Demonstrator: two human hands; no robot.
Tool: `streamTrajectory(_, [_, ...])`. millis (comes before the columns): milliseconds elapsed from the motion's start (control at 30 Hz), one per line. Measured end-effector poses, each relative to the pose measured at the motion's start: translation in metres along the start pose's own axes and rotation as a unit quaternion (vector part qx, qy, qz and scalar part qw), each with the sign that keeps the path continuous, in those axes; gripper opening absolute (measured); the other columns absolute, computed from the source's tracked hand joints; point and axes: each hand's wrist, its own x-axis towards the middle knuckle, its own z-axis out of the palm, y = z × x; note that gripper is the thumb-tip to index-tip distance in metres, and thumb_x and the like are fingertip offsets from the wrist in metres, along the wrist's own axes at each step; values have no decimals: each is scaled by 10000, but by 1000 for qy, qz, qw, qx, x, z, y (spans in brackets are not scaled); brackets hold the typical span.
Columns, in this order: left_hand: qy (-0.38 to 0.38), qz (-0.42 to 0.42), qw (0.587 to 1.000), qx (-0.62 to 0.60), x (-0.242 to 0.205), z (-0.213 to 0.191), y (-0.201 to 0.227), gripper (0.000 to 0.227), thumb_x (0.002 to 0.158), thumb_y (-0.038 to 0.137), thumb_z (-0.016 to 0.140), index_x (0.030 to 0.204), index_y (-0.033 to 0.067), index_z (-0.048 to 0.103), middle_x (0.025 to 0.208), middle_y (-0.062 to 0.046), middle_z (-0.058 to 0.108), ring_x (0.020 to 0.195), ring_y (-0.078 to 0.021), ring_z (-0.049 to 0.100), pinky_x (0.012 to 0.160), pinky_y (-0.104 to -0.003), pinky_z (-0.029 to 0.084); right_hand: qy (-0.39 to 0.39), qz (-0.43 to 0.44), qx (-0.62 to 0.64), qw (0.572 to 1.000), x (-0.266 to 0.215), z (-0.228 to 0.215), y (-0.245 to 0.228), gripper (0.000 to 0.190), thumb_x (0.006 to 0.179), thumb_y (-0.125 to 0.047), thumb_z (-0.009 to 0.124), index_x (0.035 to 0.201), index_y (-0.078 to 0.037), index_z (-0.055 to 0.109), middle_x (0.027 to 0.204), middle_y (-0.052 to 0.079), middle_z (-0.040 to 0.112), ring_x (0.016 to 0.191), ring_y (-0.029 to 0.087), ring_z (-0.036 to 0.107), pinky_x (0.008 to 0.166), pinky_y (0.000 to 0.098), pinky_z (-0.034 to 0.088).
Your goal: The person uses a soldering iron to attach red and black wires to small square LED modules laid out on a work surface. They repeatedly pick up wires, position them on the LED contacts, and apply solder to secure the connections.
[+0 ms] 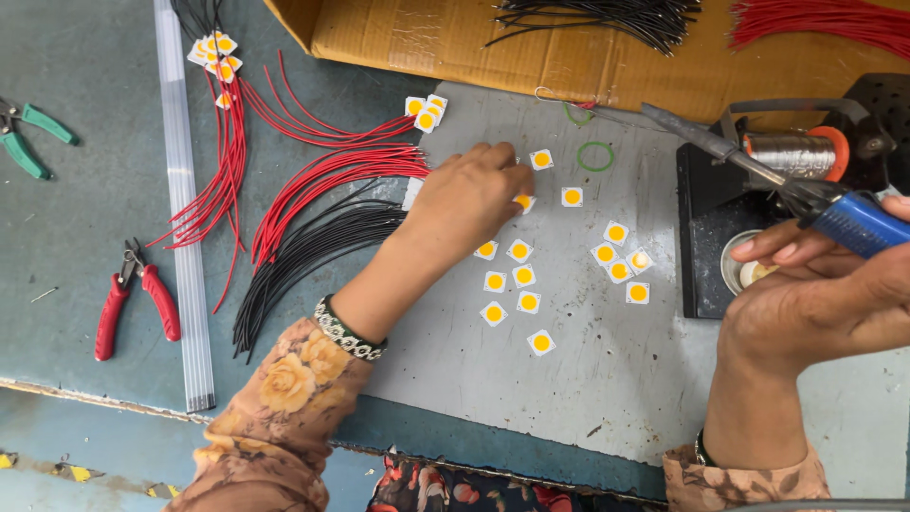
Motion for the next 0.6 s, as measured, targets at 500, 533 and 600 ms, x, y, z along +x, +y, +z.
streamTrajectory(500, [-9, -59, 998, -12, -78, -48, 10, 168, 824, 178, 764, 978, 133, 717, 920, -52, 646, 912, -287, 670, 790, -426, 535, 35, 45, 42, 997, -4, -10, 16, 511, 1226, -404, 390, 1222, 94, 501, 718, 159, 500, 520, 277, 528, 544, 371, 557])
streamTrajectory(533, [-2, -67, 998, -19, -75, -49, 9, 151, 836, 165, 757, 978, 132, 715, 922, -51, 649, 908, -285, 672, 778, -423, 535, 38, 46, 47, 997, -4, -10, 17, 504, 1219, -397, 386, 1209, 93, 502, 715, 157, 495, 524, 276, 530, 547, 370, 559])
streamTrajectory(600, [7, -90, 996, -18, -65, -51, 5, 117, 863, 167, 756, 960, 126, 705, 912, -58, 646, 892, -287, 672, 755, -425, 532, 26, 33, 35, 998, -4, -11, 19, 502, 1208, -399, 369, 1172, 85, 498, 709, 154, 475, 530, 279, 536, 552, 371, 563])
